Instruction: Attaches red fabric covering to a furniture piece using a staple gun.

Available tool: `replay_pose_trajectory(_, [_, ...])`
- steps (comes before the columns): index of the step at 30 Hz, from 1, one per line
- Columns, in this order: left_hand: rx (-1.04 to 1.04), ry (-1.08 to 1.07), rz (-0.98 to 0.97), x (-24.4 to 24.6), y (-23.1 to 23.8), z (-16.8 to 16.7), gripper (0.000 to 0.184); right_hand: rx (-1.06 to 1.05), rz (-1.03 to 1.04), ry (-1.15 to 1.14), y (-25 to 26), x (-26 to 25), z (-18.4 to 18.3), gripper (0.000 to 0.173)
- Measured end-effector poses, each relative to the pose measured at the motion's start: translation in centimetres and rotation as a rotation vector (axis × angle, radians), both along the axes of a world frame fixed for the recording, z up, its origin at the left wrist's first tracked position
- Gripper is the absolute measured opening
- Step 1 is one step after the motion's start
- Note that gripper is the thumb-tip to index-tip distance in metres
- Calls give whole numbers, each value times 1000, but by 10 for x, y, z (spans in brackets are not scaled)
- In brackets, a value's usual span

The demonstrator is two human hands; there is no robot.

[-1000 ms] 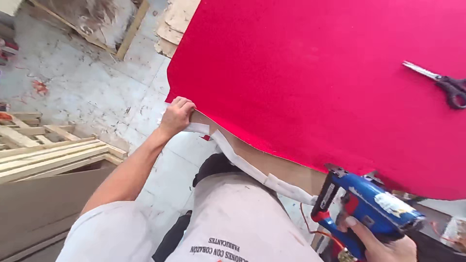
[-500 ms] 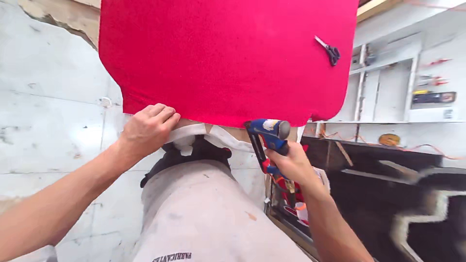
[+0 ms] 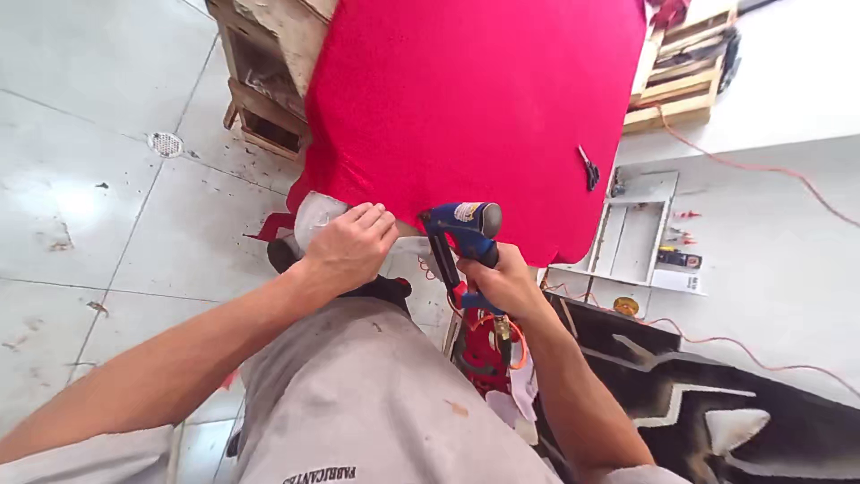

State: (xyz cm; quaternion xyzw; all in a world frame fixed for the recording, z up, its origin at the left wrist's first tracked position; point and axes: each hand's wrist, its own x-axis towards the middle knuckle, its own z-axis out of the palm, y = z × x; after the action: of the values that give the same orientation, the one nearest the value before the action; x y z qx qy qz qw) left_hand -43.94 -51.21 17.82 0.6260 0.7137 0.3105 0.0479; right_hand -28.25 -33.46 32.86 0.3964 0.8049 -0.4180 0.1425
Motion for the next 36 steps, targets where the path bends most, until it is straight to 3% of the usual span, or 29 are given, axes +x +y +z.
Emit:
replay_pose_trajectory(3, [114,10,55,3,-5,-2,26,-15,62,3,-8,-33,-7,10])
replay_pose_trajectory(5, [314,16,98,7,-14,-9,29,3,95,-22,-11,-46,-6,11])
replay_pose_trajectory(8, [529,-140,288,10,-43,-21,32,35,129,9,-16,-59,5,9])
replay_pose_trajectory(12, [504,-601,641,-3,-78,-43,25,17,169,87,-24,-68,15,7])
replay_pose_trajectory(15, [294,-839,826,-27,-82,-65,27,1,204,88,-28,-75,15,7])
replay_pose_trajectory(18, [-159,-1163,851,-34,-85,-83,47,12,275,68,-27,-78,16,8])
replay_pose_trajectory(20, [-336,-1497,709,-19,-83,-91,70,0,304,82,-22,-79,19,9])
replay_pose_trajectory(22, [-260,-1876,596,-2,-74,-88,79,-43,292,117,-13,-76,18,10])
replay_pose_trajectory(25, [46,-2296,675,-19,-53,-95,79,-139,254,167,3,-70,12,9])
replay_pose_trajectory(29, [104,-2440,930,-93,-28,-94,58,-143,212,147,3,-65,1,8])
replay_pose_trajectory(33, [-81,-2497,1118,-134,-2,-89,58,-41,128,110,-25,-53,-4,15])
replay_pose_trajectory(36, [-166,-2423,1160,-146,23,-69,43,115,49,146,-56,-33,-11,20])
